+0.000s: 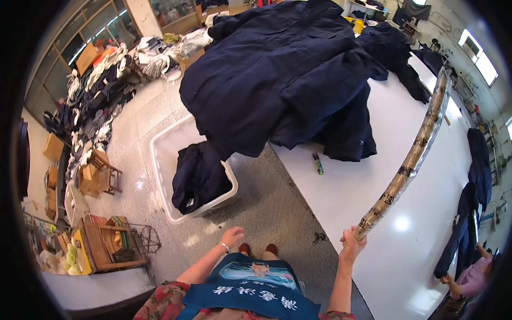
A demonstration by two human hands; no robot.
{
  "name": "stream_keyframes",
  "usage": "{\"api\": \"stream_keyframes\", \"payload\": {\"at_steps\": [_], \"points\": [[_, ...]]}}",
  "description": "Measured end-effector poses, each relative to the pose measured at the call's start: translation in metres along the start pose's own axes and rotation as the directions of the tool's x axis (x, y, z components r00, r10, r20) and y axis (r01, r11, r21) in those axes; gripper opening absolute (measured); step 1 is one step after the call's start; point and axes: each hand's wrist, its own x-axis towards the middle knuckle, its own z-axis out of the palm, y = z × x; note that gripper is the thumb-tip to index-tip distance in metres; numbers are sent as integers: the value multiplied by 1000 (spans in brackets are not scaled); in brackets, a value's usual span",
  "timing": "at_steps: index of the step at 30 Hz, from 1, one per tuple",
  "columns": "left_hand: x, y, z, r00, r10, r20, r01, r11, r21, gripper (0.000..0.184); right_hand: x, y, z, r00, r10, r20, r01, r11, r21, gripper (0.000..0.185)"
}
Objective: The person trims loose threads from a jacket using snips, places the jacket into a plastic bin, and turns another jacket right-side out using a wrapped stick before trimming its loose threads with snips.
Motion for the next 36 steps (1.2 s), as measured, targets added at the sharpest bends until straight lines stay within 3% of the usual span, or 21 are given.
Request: {"api": "stream_keyframes", "payload": {"at_steps": [4, 8, 13, 16, 19, 21, 22, 23, 24, 25, 27, 29, 31, 32, 33, 35, 36], "points": [[33, 169, -18, 926, 358, -118, -358, 934, 22, 39, -7, 14, -12, 999, 29, -39, -23, 989, 149, 26], [85, 287, -28, 664, 682, -306, -683, 720, 123, 74, 6, 1, 10, 999, 24, 44, -33, 976, 217, 23], [155, 388, -44, 505, 672, -541, -699, 687, 201, 89, 43, -42, 74, 990, -9, 143, -30, 961, 274, 29], [193, 417, -49, 483, 646, -591, -748, 655, 104, 81, 76, -59, 122, 985, -40, 171, -19, 944, 331, 33], [215, 430, -57, 596, 613, -518, -741, 669, -61, 66, 123, -55, 161, 976, -67, 208, -20, 920, 391, 33], [209, 434, -53, 604, 592, -534, -759, 631, -158, 50, 151, -67, 187, 963, -61, 262, -51, 915, 399, 32], [211, 430, -44, 646, 599, -473, -754, 597, -274, 45, 161, -80, 201, 953, -44, 299, -80, 918, 389, 31], [187, 435, -37, 766, 552, -329, -643, 668, -376, 42, 171, -89, 214, 941, -27, 336, -108, 920, 377, 30], [179, 428, -22, 672, 677, -300, -740, 597, -311, 45, 188, -88, 222, 942, -54, 331, -65, 939, 337, 27], [168, 423, -7, 780, 605, -159, -596, 642, -482, 42, 198, -89, 229, 950, -59, 306, -42, 949, 313, 28], [157, 419, 4, 834, 550, -51, -440, 607, -661, 37, 216, -88, 240, 964, -71, 256, 2, 965, 261, 28], [164, 405, -9, 730, 683, 26, -600, 659, -455, 38, 233, -69, 243, 987, -40, 157, 6, 976, 216, 31], [185, 390, -45, 488, 849, -203, -865, 501, 13, 40, 231, -70, 240, 995, -23, 93, 6, 984, 176, 32], [188, 395, -80, 370, 875, -312, -859, 450, 244, 43, 224, -79, 235, 996, -48, 72, 32, 975, 219, 33], [199, 388, -113, 340, 851, -400, -732, 507, 455, 46, 227, -83, 222, 995, -35, 96, 15, 980, 200, 35], [243, 338, -171, 340, 607, -718, -412, 783, 466, 57, 225, -106, 194, 994, -74, 82, 63, 990, 129, 38], [270, 294, -207, 348, 462, -816, -297, 880, 371, 63, 227, -119, 181, 995, -86, 52, 81, 991, 104, 38]]}}
